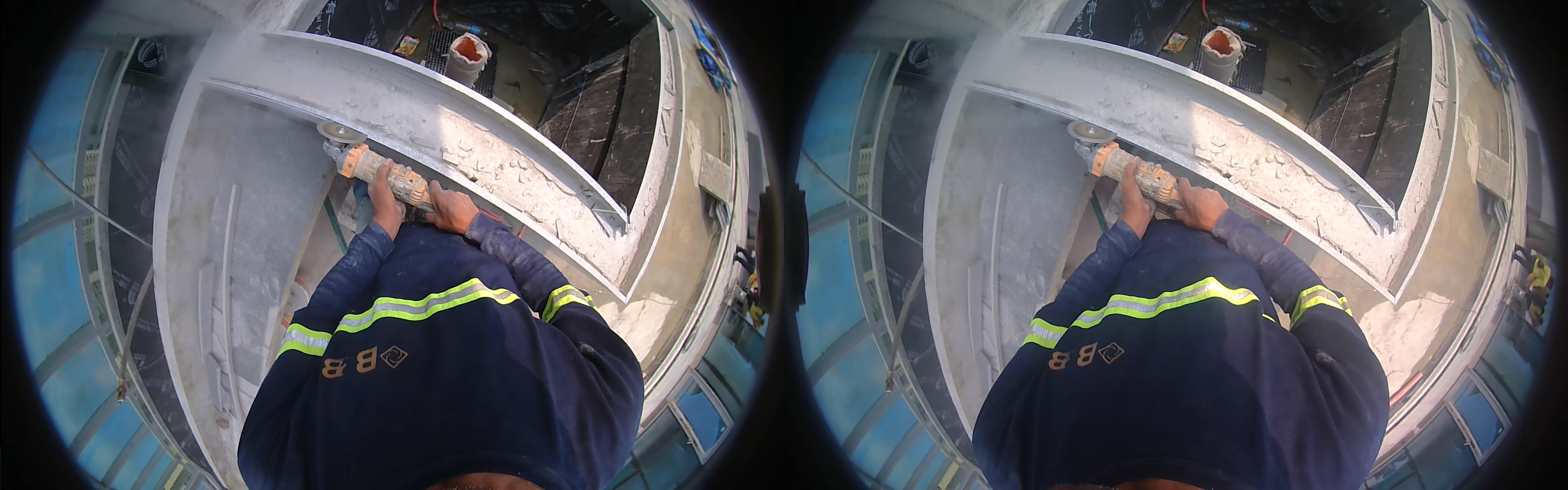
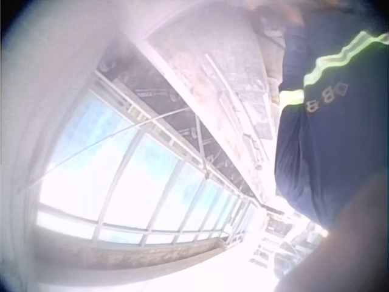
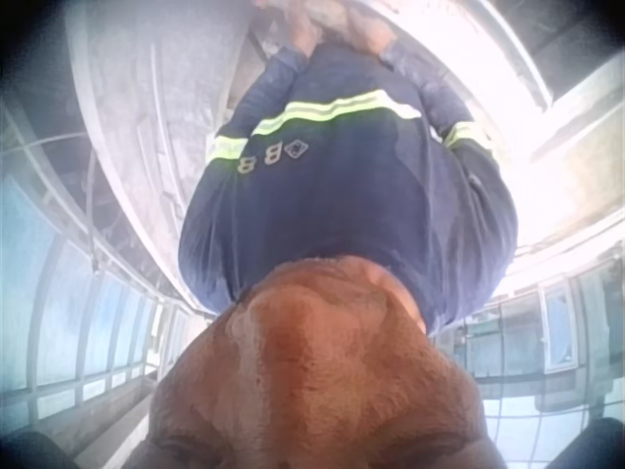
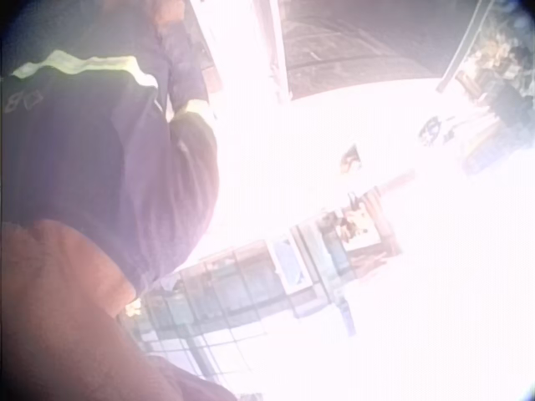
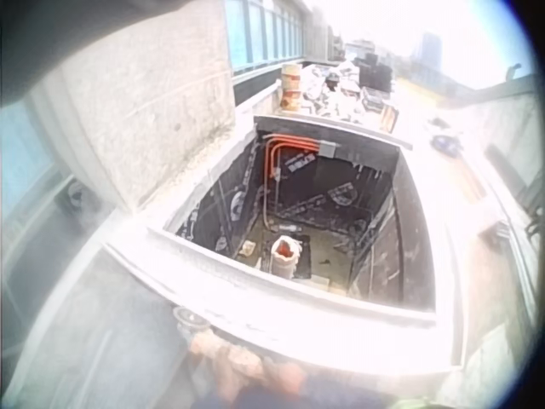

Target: The person uses an angle grinder to grind a concrete ledge on a building exterior. The operator holds the tool with both hands and moves it along the surface, generating dust. The person briefly pauses to brush away debris before resuming the grinding.

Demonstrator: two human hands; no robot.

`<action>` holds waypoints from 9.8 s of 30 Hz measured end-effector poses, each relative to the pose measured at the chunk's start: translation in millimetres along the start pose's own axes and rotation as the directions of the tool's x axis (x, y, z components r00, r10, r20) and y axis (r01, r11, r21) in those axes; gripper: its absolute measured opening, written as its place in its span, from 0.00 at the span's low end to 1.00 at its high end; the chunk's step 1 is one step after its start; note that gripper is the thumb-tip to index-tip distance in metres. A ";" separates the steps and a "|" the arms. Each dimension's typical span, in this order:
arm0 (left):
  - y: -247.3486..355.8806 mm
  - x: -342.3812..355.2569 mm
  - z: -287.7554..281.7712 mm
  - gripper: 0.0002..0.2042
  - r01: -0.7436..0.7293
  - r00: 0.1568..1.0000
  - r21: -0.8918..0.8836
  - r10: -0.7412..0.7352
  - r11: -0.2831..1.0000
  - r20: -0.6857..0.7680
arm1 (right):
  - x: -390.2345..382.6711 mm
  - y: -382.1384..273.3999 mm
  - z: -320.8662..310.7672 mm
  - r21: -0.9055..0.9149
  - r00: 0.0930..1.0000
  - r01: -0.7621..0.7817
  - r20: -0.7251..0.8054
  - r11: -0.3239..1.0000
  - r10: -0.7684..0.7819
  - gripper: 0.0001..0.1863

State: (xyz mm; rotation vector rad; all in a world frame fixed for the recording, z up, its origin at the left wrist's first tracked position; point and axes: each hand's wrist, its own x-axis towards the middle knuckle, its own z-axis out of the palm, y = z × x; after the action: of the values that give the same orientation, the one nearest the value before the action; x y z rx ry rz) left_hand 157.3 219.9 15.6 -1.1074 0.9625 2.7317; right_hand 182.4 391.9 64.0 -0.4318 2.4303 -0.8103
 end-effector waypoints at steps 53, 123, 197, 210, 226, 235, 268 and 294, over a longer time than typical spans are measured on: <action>5.1 7.9 7.5 0.13 -0.006 1.000 0.000 0.006 1.000 -0.001 | 12.0 6.9 1.8 0.005 1.000 0.012 -0.006 1.000 -0.012 0.27; -2.4 -18.6 10.4 0.14 0.062 0.998 0.039 -0.063 0.997 0.019 | -16.7 6.6 -2.5 -0.012 1.000 -0.003 -0.018 1.000 0.003 0.27; 99.7 -4.7 -77.9 0.28 -0.070 0.996 0.126 0.063 0.990 0.064 | -62.6 91.5 -25.8 -0.345 0.933 -0.077 -0.356 0.936 -0.054 0.13; 53.8 -12.7 -105.8 0.24 -0.097 0.994 -0.049 0.100 0.994 0.052 | -59.2 91.4 -22.5 -0.386 0.926 -0.064 -0.366 0.920 -0.089 0.20; 29.7 5.7 -252.0 0.26 -0.135 0.829 -0.229 0.236 0.964 0.506 | -26.8 128.9 -11.1 -0.599 0.778 -0.115 -0.550 0.792 -0.303 0.27; 17.3 -68.0 -308.9 0.24 -0.009 0.804 -0.357 0.219 0.934 0.553 | -31.9 109.3 -17.9 -0.416 0.784 -0.232 -0.615 0.879 -0.083 0.27; 20.9 -202.3 -356.6 0.29 -0.478 0.700 -0.424 0.625 0.769 0.345 | 45.1 138.3 -18.0 -0.545 0.663 0.060 -0.605 0.836 -0.442 0.17; -54.5 -185.2 -129.9 0.22 -0.476 0.661 -0.531 0.683 0.701 0.309 | -125.6 69.0 65.7 0.326 0.745 0.665 -0.241 0.672 -0.621 0.25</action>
State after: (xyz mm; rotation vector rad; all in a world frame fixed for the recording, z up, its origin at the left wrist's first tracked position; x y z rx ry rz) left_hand 389.3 225.3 33.7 0.0027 0.7815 3.5957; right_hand 312.8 471.5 25.0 -1.1491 2.1040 -1.6282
